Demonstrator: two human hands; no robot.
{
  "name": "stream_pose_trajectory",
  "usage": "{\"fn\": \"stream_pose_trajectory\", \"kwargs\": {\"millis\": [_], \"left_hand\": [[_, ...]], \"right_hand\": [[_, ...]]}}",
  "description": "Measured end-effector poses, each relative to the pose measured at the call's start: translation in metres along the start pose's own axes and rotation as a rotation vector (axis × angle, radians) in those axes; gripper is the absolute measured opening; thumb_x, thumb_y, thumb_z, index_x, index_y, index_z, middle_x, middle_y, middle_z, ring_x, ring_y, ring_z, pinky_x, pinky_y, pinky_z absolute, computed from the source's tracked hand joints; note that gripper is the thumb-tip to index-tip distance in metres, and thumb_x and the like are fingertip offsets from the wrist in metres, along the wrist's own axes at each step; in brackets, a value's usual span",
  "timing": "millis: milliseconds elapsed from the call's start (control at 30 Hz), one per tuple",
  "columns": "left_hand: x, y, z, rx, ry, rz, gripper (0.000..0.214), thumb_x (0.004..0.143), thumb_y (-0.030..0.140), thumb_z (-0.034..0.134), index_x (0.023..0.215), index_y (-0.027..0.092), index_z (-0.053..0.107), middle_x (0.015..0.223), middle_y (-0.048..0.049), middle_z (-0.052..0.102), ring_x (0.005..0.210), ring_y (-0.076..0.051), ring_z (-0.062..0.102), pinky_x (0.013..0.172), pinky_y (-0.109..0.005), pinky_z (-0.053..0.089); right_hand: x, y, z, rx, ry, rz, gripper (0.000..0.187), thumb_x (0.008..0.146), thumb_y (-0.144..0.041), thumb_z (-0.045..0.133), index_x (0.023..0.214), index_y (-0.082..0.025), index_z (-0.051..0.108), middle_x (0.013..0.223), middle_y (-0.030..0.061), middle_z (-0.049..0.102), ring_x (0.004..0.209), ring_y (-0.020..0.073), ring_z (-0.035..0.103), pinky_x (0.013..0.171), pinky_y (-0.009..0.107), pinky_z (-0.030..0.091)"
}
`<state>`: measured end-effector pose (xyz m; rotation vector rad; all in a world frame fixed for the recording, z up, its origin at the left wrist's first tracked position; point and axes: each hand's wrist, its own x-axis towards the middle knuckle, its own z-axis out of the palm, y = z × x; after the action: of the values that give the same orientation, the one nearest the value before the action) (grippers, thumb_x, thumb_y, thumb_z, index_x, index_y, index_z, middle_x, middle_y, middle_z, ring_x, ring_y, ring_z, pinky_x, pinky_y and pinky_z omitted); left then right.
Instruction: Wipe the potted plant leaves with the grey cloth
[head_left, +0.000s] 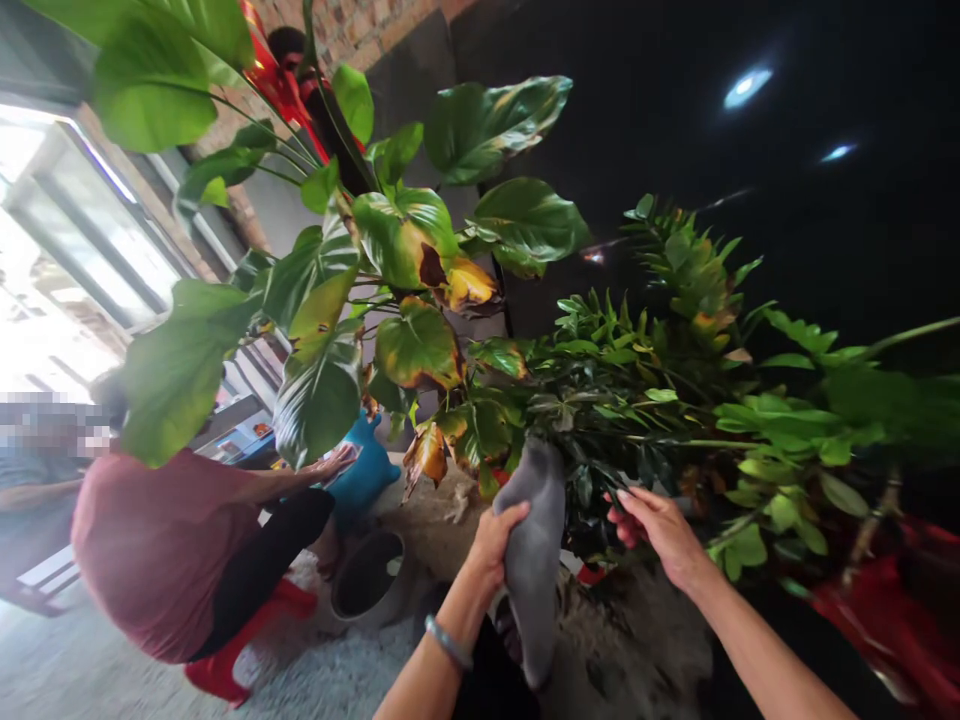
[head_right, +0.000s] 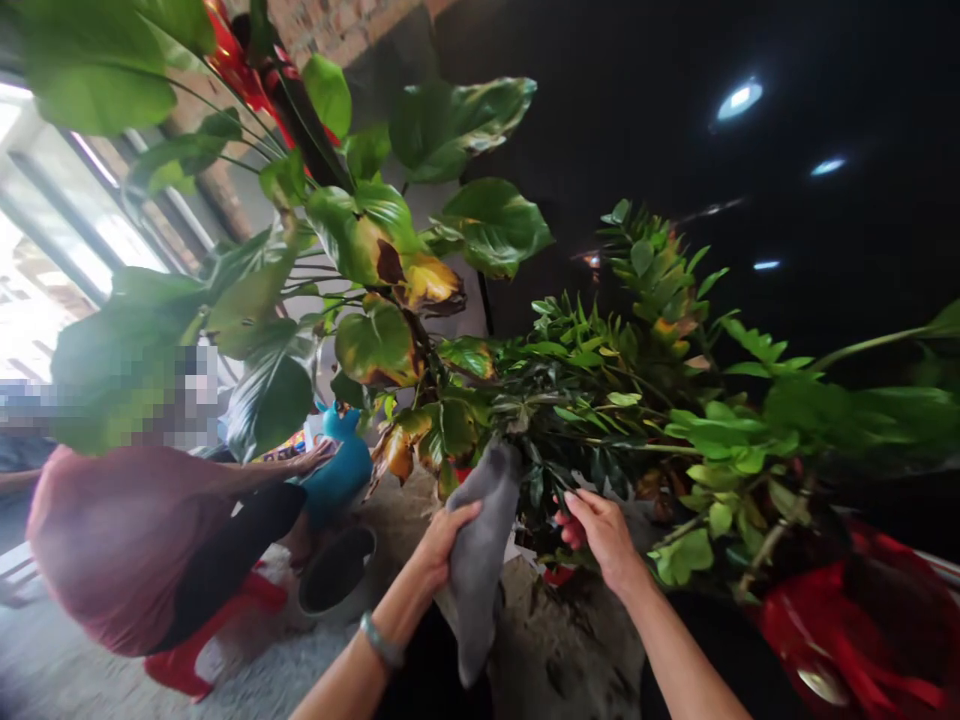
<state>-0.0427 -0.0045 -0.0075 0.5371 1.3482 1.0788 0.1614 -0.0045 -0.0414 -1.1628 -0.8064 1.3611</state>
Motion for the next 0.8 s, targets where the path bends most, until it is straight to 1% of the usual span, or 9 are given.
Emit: {"fn": "stream_pose_trajectory", "kwargs": {"millis": [100,200,300,367,433,500,633,700,800], "left_hand": [[-0.015,-0.015,-0.036,-0.067,-0.081,-0.058,0.015,0.061,0.014,0.072,0.075,0.012,0.067,0.05,-0.003,0.067,0.043,-0.017,0.06,0.048,-0.026,0.051],[-0.018,0.018,-0.053,-0.203,-0.068,0.031,0.02,0.063,0.021,0.071,0.081,0.011,0.068,0.053,-0.0036,0.067,0.047,-0.019,0.063,0.052,-0.028,0.053],[-0.005,0.061,-0.032,-0.324,-0.033,0.212,0.022,0.068,0.025,0.069,0.086,0.014,0.068,0.058,-0.0024,0.069,0.054,-0.019,0.065,0.059,-0.029,0.055],[0.004,0.069,-0.009,-0.328,-0.004,0.259,0.019,0.067,0.022,0.069,0.084,0.014,0.067,0.059,-0.0011,0.068,0.052,-0.017,0.064,0.06,-0.028,0.054],[0.009,0.053,0.006,-0.235,0.017,0.217,0.019,0.064,0.019,0.071,0.081,0.013,0.066,0.058,-0.0017,0.068,0.048,-0.015,0.06,0.057,-0.028,0.052],[0.007,0.02,0.005,-0.088,-0.021,0.119,0.025,0.057,0.02,0.076,0.079,0.011,0.067,0.057,-0.0039,0.068,0.046,-0.016,0.058,0.053,-0.028,0.049],[-0.014,-0.04,-0.036,0.0,-0.274,-0.059,0.037,0.048,0.024,0.082,0.081,0.012,0.069,0.06,-0.0059,0.069,0.057,-0.022,0.065,0.06,-0.032,0.051],[-0.023,-0.049,-0.055,-0.011,-0.309,-0.094,0.037,0.049,0.025,0.081,0.082,0.012,0.069,0.062,-0.0062,0.07,0.059,-0.024,0.066,0.063,-0.034,0.052],[-0.027,-0.045,-0.066,-0.046,-0.225,-0.089,0.038,0.049,0.025,0.083,0.082,0.014,0.066,0.064,-0.0048,0.071,0.057,-0.022,0.066,0.061,-0.033,0.052]], "right_hand": [[0.0,-0.001,-0.002,-0.016,0.003,-0.002,0.044,0.042,-0.057,0.077,0.057,-0.017,0.064,0.049,0.0026,0.065,0.038,0.0132,0.052,0.038,0.025,0.038],[0.001,0.0,-0.002,-0.02,-0.008,-0.002,0.043,0.044,-0.056,0.077,0.054,-0.018,0.062,0.048,0.0021,0.064,0.038,0.0129,0.051,0.038,0.025,0.036],[0.003,0.002,0.0,-0.024,-0.022,-0.007,0.04,0.046,-0.054,0.076,0.057,-0.018,0.063,0.049,0.003,0.064,0.039,0.0133,0.051,0.038,0.025,0.036],[0.003,0.003,0.001,-0.024,-0.013,-0.003,0.038,0.047,-0.053,0.074,0.057,-0.018,0.062,0.049,0.0028,0.064,0.039,0.0139,0.052,0.038,0.025,0.036],[0.002,0.004,0.003,-0.041,0.008,-0.002,0.035,0.048,-0.052,0.072,0.056,-0.02,0.061,0.049,0.002,0.064,0.039,0.0145,0.052,0.038,0.026,0.037],[0.001,0.006,0.003,-0.077,0.04,-0.015,0.034,0.05,-0.052,0.07,0.056,-0.02,0.06,0.048,0.0017,0.065,0.039,0.0151,0.052,0.037,0.026,0.037],[0.005,0.01,-0.005,-0.113,0.143,-0.064,0.031,0.055,-0.05,0.068,0.057,-0.02,0.061,0.046,0.0,0.062,0.037,0.0149,0.051,0.036,0.026,0.035],[0.012,0.01,-0.015,-0.105,0.247,-0.099,0.031,0.059,-0.052,0.067,0.059,-0.022,0.059,0.044,-0.0018,0.058,0.038,0.0146,0.05,0.038,0.026,0.035],[0.026,0.009,-0.034,-0.086,0.404,-0.158,0.033,0.065,-0.056,0.061,0.071,-0.023,0.061,0.049,-0.0012,0.06,0.048,0.0179,0.056,0.045,0.028,0.04]]}}
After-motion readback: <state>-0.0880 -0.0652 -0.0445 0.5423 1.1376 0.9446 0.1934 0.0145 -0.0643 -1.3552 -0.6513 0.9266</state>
